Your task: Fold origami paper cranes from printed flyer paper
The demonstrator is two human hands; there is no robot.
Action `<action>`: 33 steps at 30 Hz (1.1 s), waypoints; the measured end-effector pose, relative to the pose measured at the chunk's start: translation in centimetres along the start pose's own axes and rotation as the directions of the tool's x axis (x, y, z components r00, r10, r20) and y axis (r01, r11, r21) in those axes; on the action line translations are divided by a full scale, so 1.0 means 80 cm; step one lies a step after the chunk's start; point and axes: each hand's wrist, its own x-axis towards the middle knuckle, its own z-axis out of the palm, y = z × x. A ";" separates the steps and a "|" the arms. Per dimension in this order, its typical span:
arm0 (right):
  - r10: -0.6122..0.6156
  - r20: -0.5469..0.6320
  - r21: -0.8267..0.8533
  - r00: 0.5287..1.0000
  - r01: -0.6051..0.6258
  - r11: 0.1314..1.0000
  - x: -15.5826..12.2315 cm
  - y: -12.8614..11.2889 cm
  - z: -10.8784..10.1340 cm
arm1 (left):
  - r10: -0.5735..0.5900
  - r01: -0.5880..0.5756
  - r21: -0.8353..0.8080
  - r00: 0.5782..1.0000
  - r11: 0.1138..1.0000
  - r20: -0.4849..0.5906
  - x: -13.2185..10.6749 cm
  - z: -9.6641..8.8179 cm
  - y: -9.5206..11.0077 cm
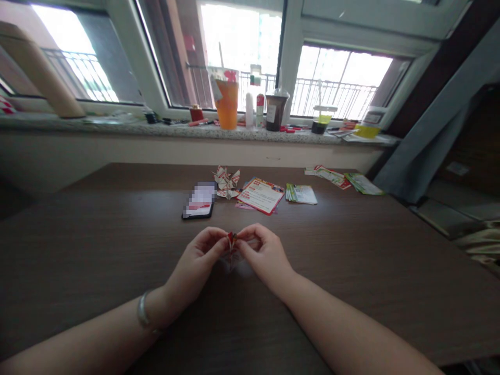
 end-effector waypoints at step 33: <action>-0.165 0.067 -0.137 0.984 0.173 0.975 -0.012 -0.009 0.001 | 0.088 -0.098 0.157 0.994 0.983 0.068 -0.007 0.002 0.001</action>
